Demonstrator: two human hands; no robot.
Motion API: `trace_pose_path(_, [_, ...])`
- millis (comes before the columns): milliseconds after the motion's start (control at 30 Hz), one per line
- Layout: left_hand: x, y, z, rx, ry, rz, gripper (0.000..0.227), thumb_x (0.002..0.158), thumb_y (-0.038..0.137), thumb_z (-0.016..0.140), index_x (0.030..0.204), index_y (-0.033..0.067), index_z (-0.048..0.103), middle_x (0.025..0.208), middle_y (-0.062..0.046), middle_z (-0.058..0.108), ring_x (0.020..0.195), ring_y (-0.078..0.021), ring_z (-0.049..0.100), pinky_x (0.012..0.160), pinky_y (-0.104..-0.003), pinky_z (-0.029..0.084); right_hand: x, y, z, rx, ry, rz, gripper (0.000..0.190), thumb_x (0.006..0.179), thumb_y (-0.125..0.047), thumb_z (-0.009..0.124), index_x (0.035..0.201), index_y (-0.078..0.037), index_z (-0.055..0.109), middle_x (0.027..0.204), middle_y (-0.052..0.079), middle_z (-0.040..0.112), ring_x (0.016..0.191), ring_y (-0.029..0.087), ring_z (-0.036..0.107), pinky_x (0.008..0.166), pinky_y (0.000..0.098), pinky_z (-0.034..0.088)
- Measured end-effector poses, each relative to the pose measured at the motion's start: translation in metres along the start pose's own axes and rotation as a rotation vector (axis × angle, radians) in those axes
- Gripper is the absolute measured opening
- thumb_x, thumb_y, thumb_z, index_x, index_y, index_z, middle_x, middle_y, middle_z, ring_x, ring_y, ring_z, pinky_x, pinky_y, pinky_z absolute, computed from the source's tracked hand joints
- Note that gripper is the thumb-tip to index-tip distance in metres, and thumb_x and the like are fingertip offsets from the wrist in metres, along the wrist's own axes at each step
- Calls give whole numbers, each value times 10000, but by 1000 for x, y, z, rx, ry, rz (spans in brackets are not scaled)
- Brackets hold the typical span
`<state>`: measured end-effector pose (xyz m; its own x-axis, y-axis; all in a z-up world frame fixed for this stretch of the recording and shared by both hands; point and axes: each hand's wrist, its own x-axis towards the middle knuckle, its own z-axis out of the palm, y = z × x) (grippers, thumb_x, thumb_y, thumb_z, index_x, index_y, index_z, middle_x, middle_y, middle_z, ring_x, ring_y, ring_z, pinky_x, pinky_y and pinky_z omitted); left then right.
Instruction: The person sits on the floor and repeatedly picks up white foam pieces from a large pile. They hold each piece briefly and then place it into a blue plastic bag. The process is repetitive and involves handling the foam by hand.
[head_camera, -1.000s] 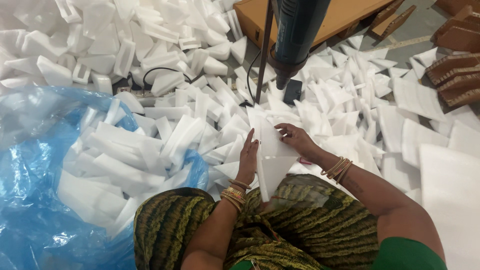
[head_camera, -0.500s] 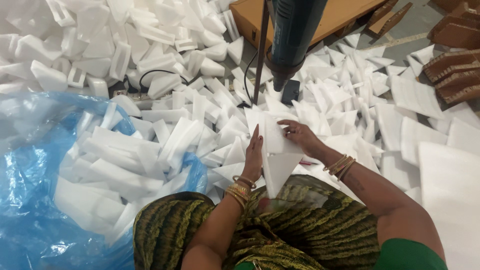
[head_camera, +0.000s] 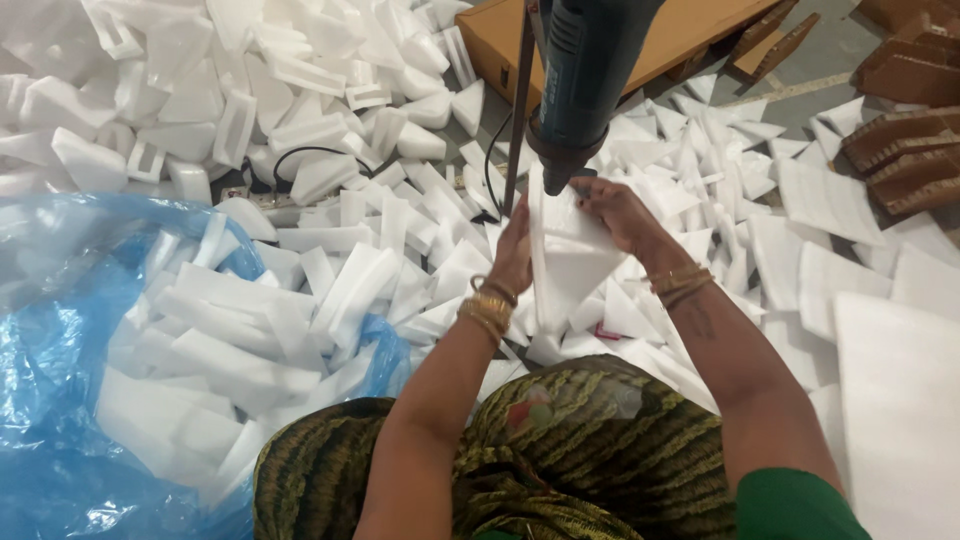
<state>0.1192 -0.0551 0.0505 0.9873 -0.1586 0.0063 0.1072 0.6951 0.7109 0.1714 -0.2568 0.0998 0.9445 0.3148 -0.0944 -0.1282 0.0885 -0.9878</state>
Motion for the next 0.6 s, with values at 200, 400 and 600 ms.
trace_pose_path(200, [-74, -15, 0, 451, 105, 115, 543, 1081, 222, 406, 1603, 84, 353, 1635, -108, 405, 1462, -192, 397, 1192, -306, 293, -61, 10, 37, -356, 53, 52, 443, 953, 3, 617, 1391, -50, 648, 1072, 106, 695, 845, 126, 616, 726, 276, 550])
trace_pose_path(400, [-117, -19, -3, 518, 105, 92, 543, 1079, 210, 393, 1601, 74, 330, 1637, -112, 392, 1475, -202, 386, 1196, -315, 293, -95, 14, 59, -417, -15, 28, 448, 935, -29, 653, 1381, -69, 635, 1098, 54, 731, 835, 83, 631, 730, 255, 581])
trace_pose_path(600, [-133, -9, 1, 509, 74, 54, 536, 1090, 232, 410, 1606, 115, 325, 1655, -115, 369, 1486, -197, 366, 1198, -315, 287, -98, 24, 62, -461, -12, 56, 441, 946, -45, 661, 1385, -77, 639, 1086, 83, 728, 836, 115, 624, 725, 279, 572])
